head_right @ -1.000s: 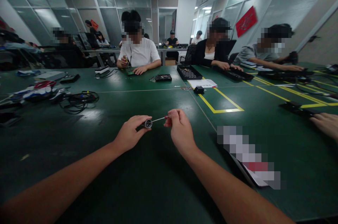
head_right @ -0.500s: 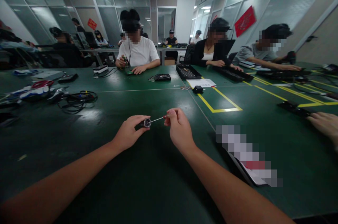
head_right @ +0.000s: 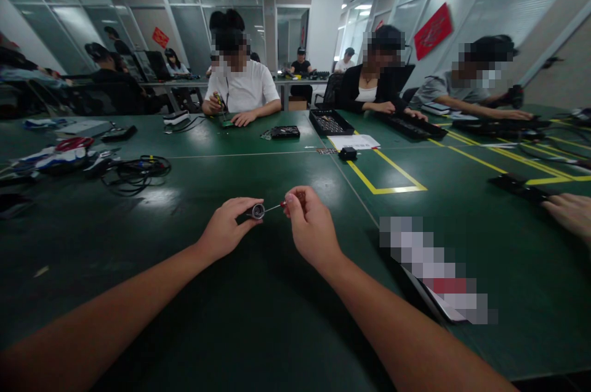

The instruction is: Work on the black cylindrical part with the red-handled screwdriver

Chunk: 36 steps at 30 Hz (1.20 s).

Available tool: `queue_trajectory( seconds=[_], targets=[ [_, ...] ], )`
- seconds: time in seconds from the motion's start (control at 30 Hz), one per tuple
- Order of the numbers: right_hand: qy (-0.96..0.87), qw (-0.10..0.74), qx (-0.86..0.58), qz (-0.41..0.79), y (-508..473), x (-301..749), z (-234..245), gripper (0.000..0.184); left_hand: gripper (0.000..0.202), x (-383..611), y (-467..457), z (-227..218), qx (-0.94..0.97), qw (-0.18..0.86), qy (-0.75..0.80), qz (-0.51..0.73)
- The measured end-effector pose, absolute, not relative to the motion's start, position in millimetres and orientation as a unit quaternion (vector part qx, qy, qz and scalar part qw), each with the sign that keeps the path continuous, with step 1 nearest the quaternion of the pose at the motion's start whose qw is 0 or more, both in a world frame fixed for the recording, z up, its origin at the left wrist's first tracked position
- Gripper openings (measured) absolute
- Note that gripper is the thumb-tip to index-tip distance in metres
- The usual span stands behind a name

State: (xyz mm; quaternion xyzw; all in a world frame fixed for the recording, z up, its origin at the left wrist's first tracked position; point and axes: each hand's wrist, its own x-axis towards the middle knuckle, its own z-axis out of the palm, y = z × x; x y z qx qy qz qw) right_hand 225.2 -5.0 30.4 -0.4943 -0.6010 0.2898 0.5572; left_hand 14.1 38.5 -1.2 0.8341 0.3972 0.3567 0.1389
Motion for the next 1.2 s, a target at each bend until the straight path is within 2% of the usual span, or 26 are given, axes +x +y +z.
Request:
queue_trajectory(
  seconds=[0.13, 0.57, 1.2],
  targets=[
    [-0.601, 0.555, -0.509, 0.266, -5.5, 226.3, 30.0, 0.025, 0.038, 14.3, 39.7, -2.0, 0.834, 0.133, 0.398, 0.358],
    [-0.605, 0.567, -0.478, 0.288, -5.6, 227.1, 28.3, 0.020, 0.041, 13.3, 38.9, -0.7, 0.813, 0.176, 0.420, 0.363],
    [-0.605, 0.563, -0.479, 0.296, -5.8, 226.8, 26.5, 0.022, 0.040, 14.8, 37.6, 3.8, 0.808, 0.179, 0.426, 0.367]
  ],
)
